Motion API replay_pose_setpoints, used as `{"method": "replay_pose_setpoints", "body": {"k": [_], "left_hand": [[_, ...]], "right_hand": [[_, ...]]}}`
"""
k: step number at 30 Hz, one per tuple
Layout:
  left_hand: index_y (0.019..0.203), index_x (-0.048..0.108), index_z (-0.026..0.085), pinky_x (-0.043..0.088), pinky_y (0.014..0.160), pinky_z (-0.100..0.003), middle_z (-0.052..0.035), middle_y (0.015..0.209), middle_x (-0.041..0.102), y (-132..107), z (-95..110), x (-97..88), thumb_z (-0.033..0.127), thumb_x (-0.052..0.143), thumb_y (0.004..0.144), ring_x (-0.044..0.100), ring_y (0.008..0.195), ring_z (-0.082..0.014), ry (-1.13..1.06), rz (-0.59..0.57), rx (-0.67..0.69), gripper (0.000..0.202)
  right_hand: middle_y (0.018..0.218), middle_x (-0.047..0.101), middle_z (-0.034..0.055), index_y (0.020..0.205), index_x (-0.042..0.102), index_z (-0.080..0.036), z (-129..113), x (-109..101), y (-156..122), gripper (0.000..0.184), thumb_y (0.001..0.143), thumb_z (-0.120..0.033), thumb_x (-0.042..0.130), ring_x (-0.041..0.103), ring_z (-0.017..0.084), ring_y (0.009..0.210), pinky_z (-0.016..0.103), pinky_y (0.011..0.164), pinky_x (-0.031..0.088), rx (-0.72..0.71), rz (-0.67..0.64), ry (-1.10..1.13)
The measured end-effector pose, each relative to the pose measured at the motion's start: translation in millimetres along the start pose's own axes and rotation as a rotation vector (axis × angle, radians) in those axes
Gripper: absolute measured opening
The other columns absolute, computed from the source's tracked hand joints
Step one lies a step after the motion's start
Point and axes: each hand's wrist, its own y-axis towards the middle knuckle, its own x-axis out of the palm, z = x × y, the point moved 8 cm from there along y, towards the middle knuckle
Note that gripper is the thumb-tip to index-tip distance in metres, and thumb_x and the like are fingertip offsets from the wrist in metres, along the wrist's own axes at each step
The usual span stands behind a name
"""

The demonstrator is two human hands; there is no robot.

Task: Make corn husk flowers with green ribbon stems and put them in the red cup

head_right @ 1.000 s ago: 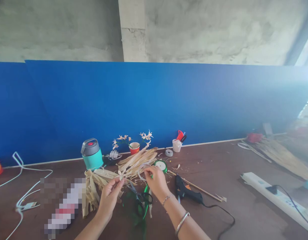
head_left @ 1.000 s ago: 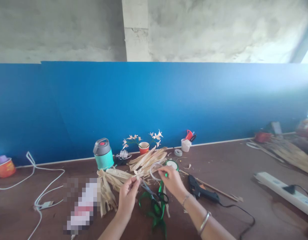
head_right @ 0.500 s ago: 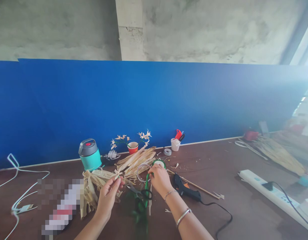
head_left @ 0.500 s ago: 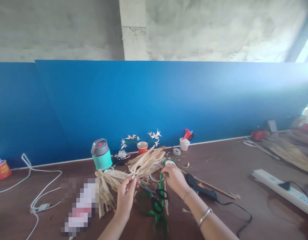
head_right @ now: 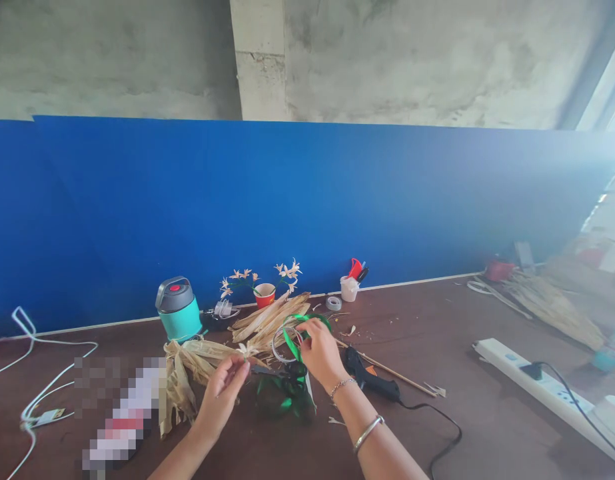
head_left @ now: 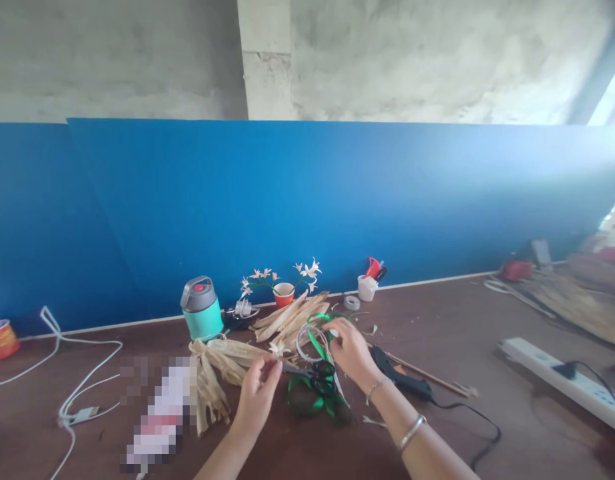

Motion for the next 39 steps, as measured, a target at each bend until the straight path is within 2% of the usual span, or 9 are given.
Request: {"method": "replay_pose_setpoints", "body": {"k": [3,6,10,20,23,26,32,36,39], "left_hand": [[0.087,0.062,0.019,0.047,0.079,-0.035,-0.0069,0.085,0.067,-6.6,8.3,12.2,0.042,0.055,0.080,0.061,0.083,-0.0229,0.096,-0.117,0.074,0.025],[0.088,0.061,0.021,0.044,0.082,-0.036,-0.0066,0.087,0.066,-14.0,13.4,22.3,0.038,0.053,0.083,0.059,0.086,-0.0231,0.173,-0.212,0.129,0.019],[0.088,0.057,0.022,0.044,0.081,-0.035,-0.0066,0.087,0.064,-18.7,15.1,28.9,0.035,0.047,0.087,0.058,0.084,-0.0224,0.234,-0.278,0.157,0.016],[0.090,0.054,0.023,0.043,0.083,-0.032,-0.0052,0.089,0.061,-20.9,19.8,30.3,0.034,0.039,0.090,0.057,0.085,-0.0210,0.192,-0.276,0.129,0.019],[0.092,0.055,0.022,0.043,0.084,-0.032,-0.0063,0.093,0.062,-18.7,20.8,25.0,0.036,0.039,0.090,0.056,0.089,-0.0216,0.150,-0.220,0.115,0.021],[0.095,0.054,0.021,0.041,0.088,-0.034,-0.0077,0.095,0.062,-14.7,22.0,13.7,0.037,0.039,0.091,0.056,0.093,-0.0226,0.127,-0.114,0.113,0.022],[0.097,0.055,0.020,0.037,0.097,-0.040,-0.0112,0.107,0.062,-12.7,22.8,3.3,0.038,0.039,0.091,0.054,0.105,-0.0247,0.065,-0.032,0.122,0.025],[0.101,0.056,0.020,0.035,0.099,-0.040,-0.0120,0.113,0.062,-13.6,24.3,4.0,0.039,0.039,0.091,0.051,0.114,-0.0252,0.034,-0.039,0.121,0.028],[0.100,0.058,0.020,0.038,0.097,-0.041,-0.0119,0.110,0.065,-13.5,27.0,1.4,0.040,0.041,0.090,0.053,0.112,-0.0263,0.031,-0.010,0.129,0.028]], "right_hand": [[0.080,0.070,0.0038,0.073,0.068,-0.020,-17.0,16.3,-9.1,0.024,0.066,-0.006,0.050,0.062,0.020,0.081,0.026,0.073,0.043,-0.063,-0.222,-0.013],[0.073,0.070,0.0043,0.072,0.068,-0.020,-20.6,30.2,-19.8,0.013,0.062,-0.017,0.061,0.062,0.022,0.071,0.026,0.062,0.040,-0.060,-0.383,-0.045],[0.073,0.068,0.0048,0.085,0.066,-0.018,-19.2,38.3,-26.3,0.028,0.056,-0.017,0.064,0.061,0.022,0.071,0.026,0.060,0.036,-0.047,-0.476,-0.068],[0.072,0.065,-0.0005,0.090,0.060,-0.018,-46.9,34.5,-22.9,0.028,0.062,-0.013,0.060,0.058,0.015,0.065,0.021,0.056,0.040,-0.049,-0.400,0.206],[0.073,0.066,0.0006,0.088,0.062,-0.017,-50.2,32.9,-18.3,0.019,0.071,-0.016,0.055,0.059,0.015,0.066,0.021,0.057,0.043,-0.036,-0.367,0.284],[0.079,0.066,0.0040,0.091,0.064,-0.015,-40.5,24.2,-11.6,0.026,0.079,-0.014,0.042,0.058,0.015,0.070,0.023,0.062,0.043,0.002,-0.313,0.282],[0.059,0.062,-0.0027,0.076,0.072,-0.021,-28.5,32.6,-25.0,0.029,0.047,-0.019,0.074,0.054,0.016,0.057,0.023,0.053,0.036,-0.007,-0.462,0.212],[0.047,0.058,-0.0032,0.049,0.065,-0.019,-23.9,42.3,-28.3,0.011,0.046,-0.008,0.066,0.053,0.014,0.053,0.023,0.051,0.035,0.039,-0.423,0.236],[0.042,0.055,-0.0047,0.046,0.062,-0.018,-10.6,38.0,-15.9,0.008,0.049,-0.011,0.064,0.050,0.012,0.045,0.021,0.046,0.035,0.098,-0.311,0.334]]}}
